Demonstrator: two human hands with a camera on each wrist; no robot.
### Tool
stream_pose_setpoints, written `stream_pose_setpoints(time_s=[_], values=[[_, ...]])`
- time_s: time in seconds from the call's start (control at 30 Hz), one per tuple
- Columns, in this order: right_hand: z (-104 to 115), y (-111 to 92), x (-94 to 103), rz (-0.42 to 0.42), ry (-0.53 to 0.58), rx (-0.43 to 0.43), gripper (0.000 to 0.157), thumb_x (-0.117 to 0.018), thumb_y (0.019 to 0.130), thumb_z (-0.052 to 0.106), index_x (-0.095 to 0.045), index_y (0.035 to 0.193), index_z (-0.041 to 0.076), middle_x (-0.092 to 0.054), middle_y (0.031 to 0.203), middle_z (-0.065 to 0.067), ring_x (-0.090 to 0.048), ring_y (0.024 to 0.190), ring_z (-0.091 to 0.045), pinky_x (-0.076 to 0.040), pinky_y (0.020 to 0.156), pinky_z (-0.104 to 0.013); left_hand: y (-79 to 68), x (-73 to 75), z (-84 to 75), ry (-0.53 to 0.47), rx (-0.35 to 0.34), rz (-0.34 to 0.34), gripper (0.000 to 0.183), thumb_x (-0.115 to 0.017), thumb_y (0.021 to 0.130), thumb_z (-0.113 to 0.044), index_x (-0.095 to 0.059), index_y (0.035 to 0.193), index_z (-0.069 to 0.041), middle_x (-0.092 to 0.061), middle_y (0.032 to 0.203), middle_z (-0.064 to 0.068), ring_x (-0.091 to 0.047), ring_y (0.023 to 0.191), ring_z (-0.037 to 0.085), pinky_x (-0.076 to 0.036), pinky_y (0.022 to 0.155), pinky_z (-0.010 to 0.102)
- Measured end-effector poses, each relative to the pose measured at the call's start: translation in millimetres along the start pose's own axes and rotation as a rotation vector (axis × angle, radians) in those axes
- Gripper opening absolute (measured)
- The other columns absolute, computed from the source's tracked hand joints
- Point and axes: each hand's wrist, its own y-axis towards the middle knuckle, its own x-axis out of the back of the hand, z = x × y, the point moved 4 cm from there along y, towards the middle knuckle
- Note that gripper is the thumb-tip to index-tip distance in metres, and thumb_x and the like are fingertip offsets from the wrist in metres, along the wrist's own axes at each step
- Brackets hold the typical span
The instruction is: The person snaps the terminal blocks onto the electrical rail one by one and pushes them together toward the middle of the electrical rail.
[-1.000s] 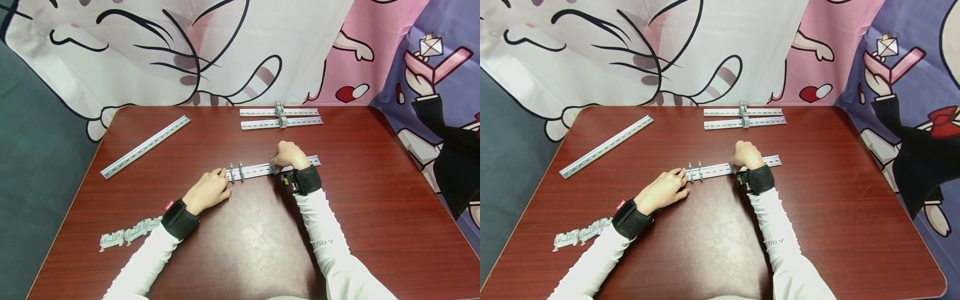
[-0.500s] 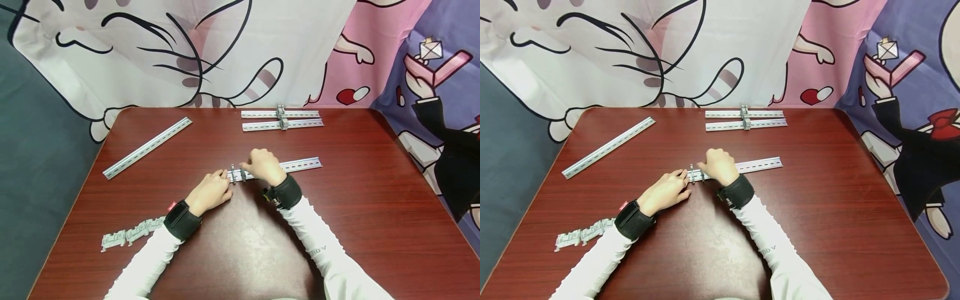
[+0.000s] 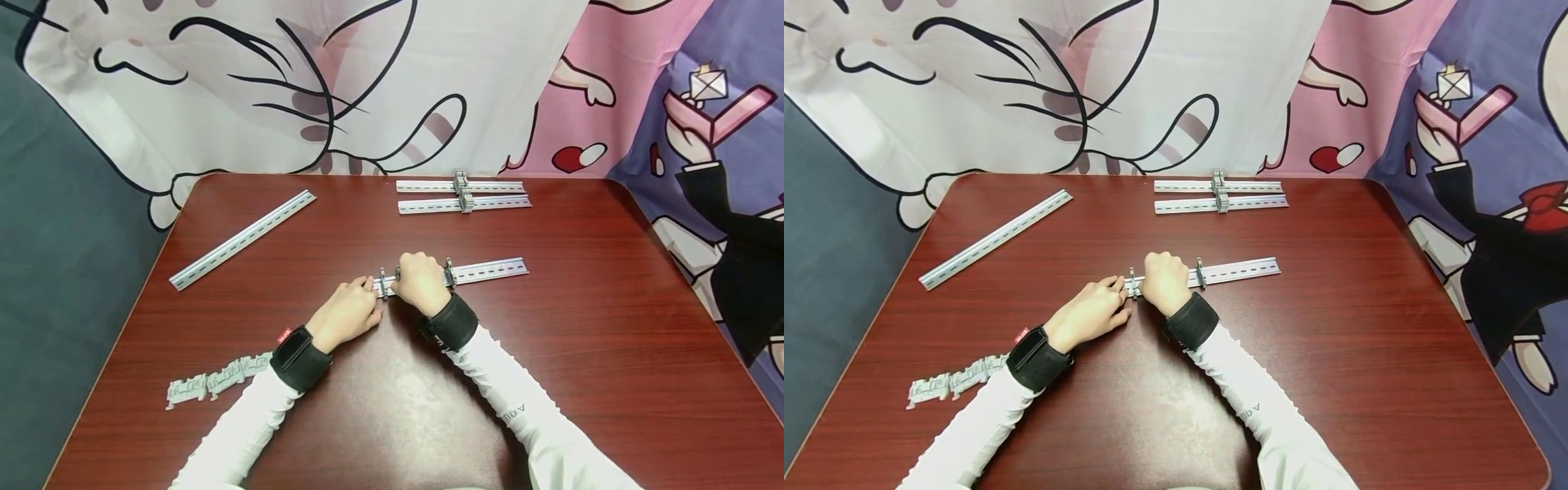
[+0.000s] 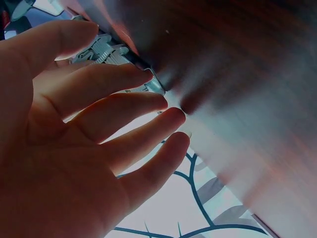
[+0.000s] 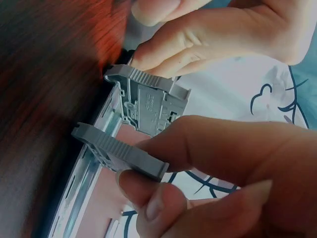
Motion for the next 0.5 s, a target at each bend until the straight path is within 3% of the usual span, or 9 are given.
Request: stream_pose_setpoints(time_s=[0.5], values=[[-9.1,6.0,0.9,0.06,0.015,-0.045,0.025,-0.077,0.075,0.025,-0.06,0.065,0.011,-0.071,0.085,-0.014,-0.069,0.085,-0.037,-0.054,0.065,-0.048,0.5,-1.6,1.2,0.036,-0.037,-0.058,0.017,-0.064,0.086,-0.02,-0.066,0.08,-0.004,-0.066,0.103,0.017,-0.061,0.094,0.029,-0.051,0.073,0.044]])
